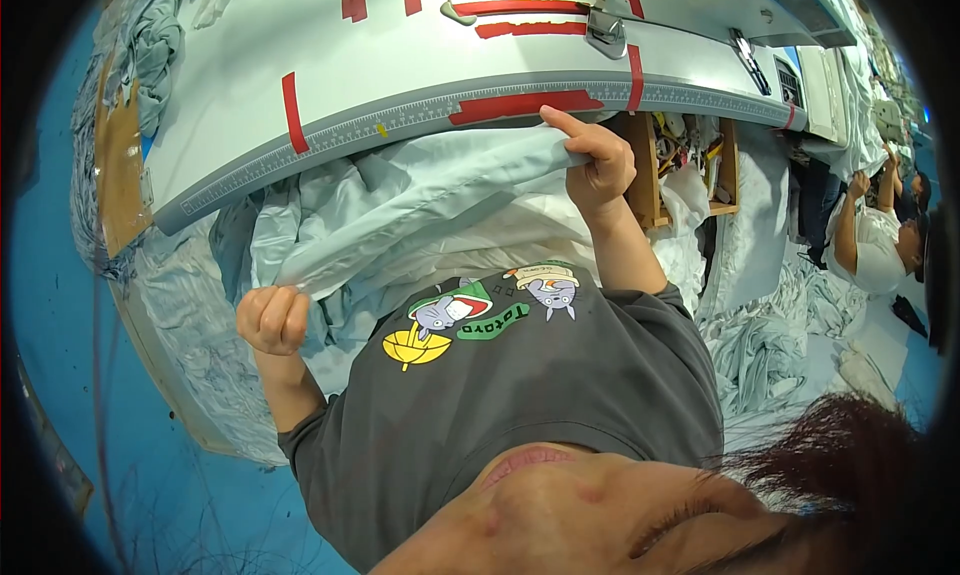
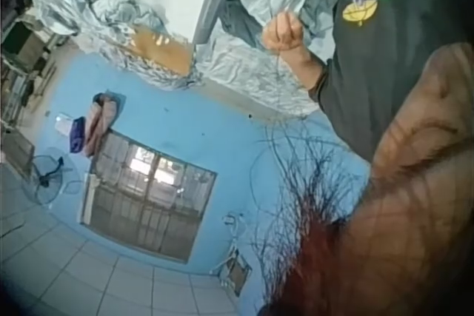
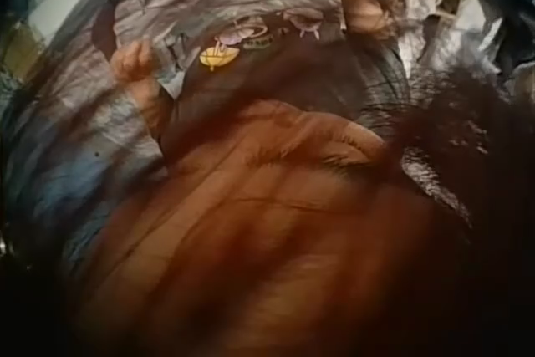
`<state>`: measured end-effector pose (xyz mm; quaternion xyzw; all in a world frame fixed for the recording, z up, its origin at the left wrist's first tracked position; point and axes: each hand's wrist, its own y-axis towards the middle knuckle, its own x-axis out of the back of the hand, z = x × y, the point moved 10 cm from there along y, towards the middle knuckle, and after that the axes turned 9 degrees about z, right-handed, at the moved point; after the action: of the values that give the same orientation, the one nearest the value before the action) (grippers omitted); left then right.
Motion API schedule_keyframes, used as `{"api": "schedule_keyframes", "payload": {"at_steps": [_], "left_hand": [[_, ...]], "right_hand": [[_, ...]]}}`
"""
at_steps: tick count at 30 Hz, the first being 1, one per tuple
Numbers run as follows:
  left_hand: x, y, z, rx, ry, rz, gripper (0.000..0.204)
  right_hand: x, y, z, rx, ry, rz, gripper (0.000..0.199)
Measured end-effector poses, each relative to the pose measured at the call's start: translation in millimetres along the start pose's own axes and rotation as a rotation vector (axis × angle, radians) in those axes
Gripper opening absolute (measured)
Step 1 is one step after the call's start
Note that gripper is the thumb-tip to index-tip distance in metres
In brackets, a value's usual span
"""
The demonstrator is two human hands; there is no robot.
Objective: The recorder is using an industrial sewing machine to join pieces of light-colored fabric together.
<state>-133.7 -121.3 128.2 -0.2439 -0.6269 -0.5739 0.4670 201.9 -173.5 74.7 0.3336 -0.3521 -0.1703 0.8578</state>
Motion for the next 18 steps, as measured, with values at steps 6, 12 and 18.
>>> {"api": "schedule_keyframes", "payload": {"at_steps": [6,12,18], "left_hand": [[-9.5,-2.7,2.3,-0.010,0.026,-0.025,0.019],[-8.4,14.4,45.0,0.061,0.112,-0.025,0.023],[-45.7,106.7,116.0,0.091,0.196,-0.261,0.030]], "right_hand": [[7.0,-2.1,1.6,0.022,-0.055,-0.028,0.019],[45.8,13.1,-20.0,0.044,-0.125,0.004,0.008],[123.4,52.5,-73.5,-0.063,-0.386,-0.227,0.017]]}}
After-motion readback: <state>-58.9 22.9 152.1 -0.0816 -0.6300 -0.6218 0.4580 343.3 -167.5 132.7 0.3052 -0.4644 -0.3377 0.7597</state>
